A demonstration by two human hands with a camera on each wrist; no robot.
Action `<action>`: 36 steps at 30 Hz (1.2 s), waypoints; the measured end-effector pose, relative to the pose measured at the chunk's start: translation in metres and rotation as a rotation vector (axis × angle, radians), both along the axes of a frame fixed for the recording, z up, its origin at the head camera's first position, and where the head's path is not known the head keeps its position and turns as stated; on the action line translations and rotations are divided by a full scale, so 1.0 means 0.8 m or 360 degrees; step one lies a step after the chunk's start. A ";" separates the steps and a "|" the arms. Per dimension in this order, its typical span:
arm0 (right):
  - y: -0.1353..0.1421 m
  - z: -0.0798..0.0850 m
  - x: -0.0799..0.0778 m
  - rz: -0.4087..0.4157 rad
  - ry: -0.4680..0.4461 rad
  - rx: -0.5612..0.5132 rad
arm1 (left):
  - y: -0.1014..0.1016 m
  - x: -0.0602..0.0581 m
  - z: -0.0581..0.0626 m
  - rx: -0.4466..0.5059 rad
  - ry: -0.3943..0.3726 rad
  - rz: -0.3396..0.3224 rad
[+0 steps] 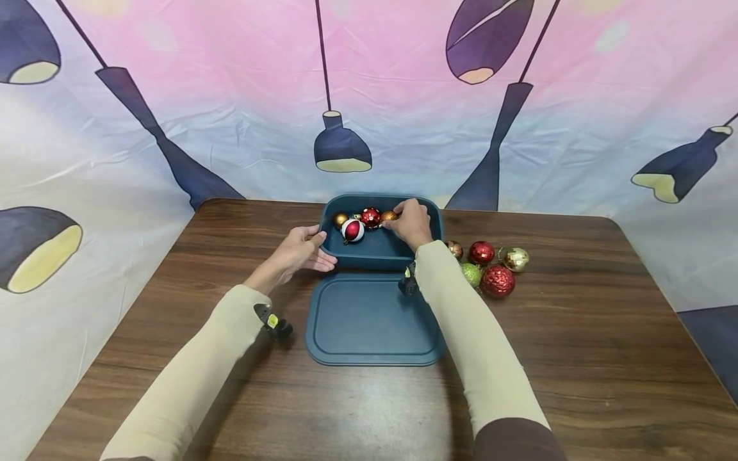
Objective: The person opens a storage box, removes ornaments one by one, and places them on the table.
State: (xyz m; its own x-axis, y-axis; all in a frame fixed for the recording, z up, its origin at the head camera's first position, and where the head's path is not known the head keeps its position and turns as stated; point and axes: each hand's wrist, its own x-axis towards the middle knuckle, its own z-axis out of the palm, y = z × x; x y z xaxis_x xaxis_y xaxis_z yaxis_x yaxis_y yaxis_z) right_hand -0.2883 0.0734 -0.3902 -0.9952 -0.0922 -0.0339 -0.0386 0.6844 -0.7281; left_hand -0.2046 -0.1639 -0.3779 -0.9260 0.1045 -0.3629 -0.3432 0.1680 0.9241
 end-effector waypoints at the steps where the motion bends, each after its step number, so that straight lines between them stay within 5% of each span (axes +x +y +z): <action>1: 0.000 0.000 0.000 -0.0003 -0.0001 0.0004 | 0.000 0.000 0.000 -0.0003 -0.0002 0.0002; 16: 0.010 0.004 0.001 -0.0015 -0.0026 0.0009 | 0.002 0.001 0.000 -0.0013 0.0022 -0.0003; 36: 0.057 0.047 0.017 0.0041 0.0035 -0.0065 | 0.002 0.000 -0.002 0.0001 0.0036 -0.0012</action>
